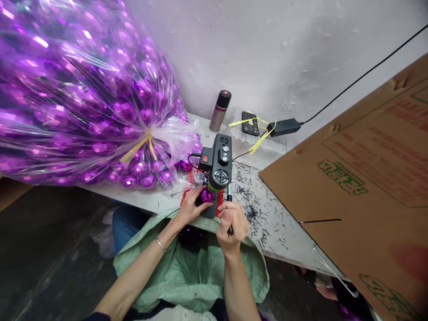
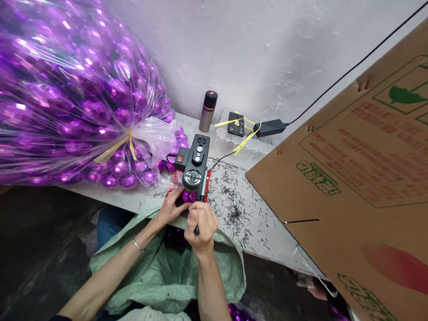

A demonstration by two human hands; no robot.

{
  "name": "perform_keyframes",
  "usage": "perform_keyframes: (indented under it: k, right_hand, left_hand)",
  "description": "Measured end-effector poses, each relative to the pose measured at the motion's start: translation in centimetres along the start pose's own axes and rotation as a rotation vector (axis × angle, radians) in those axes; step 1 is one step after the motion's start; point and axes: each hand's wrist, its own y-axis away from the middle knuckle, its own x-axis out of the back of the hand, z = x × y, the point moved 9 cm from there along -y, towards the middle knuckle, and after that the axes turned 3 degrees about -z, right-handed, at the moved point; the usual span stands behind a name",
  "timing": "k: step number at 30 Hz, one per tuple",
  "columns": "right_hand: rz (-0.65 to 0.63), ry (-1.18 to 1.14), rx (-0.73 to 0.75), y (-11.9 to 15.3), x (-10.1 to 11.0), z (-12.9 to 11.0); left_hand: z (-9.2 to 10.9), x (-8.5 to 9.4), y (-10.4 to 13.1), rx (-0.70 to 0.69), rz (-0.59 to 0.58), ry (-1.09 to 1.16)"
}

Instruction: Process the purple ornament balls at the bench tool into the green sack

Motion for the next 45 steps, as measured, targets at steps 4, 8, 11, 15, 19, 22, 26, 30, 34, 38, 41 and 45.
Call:
perform_keyframes:
  k: [4,8,11,15,19,22,26,30,34,38,41,45]
  right_hand:
    - [0.012,-0.012,0.021,1.3,-0.5,0.6]
    - [0.053,-0.021,0.026,2.5,-1.0,1.2]
    - [0.093,-0.009,0.014,3.0,-1.0,1.5]
    - [0.108,-0.008,0.030,3.5,-1.0,1.8]
    - [0.107,-0.035,0.008,4.0,-1.2,2.4]
    - [0.138,-0.060,-0.033,4.3,-1.3,2.6]
    - [0.162,-0.101,-0.100,4.6,-1.5,3.0]
    - [0.138,-0.084,-0.043,4.9,-1.9,3.0]
    - [0.124,-0.076,0.003,4.1,-1.5,2.4]
    - [0.127,-0.078,-0.100,0.7,-0.1,1.6]
    - [0.105,-0.115,-0.198,-1.7,0.6,1.2]
    - [0.086,-0.126,-0.181,-2.2,0.5,0.6]
  left_hand:
    - [-0.2,0.0,0.1,0.011,0.000,0.011]
    - [-0.2,-0.1,0.0,0.027,-0.009,0.023]
    - [-0.1,0.0,0.0,0.024,-0.011,0.035]
    - [-0.4,-0.1,0.0,0.053,-0.026,0.046]
    - [-0.4,-0.3,-0.1,0.057,-0.036,0.074]
    - [-0.5,-0.4,-0.1,0.058,-0.035,0.079]
    - [-0.5,-0.4,-0.1,0.035,-0.021,0.088]
    - [-0.5,-0.4,-0.1,0.019,-0.014,0.097]
    - [-0.6,-0.5,-0.6,0.019,-0.017,0.096]
    - [0.2,-0.4,-0.2,0.004,-0.023,0.070]
    - [1.4,0.5,1.6,-0.050,-0.027,0.027]
    - [1.6,4.6,2.0,-0.053,0.099,-0.061]
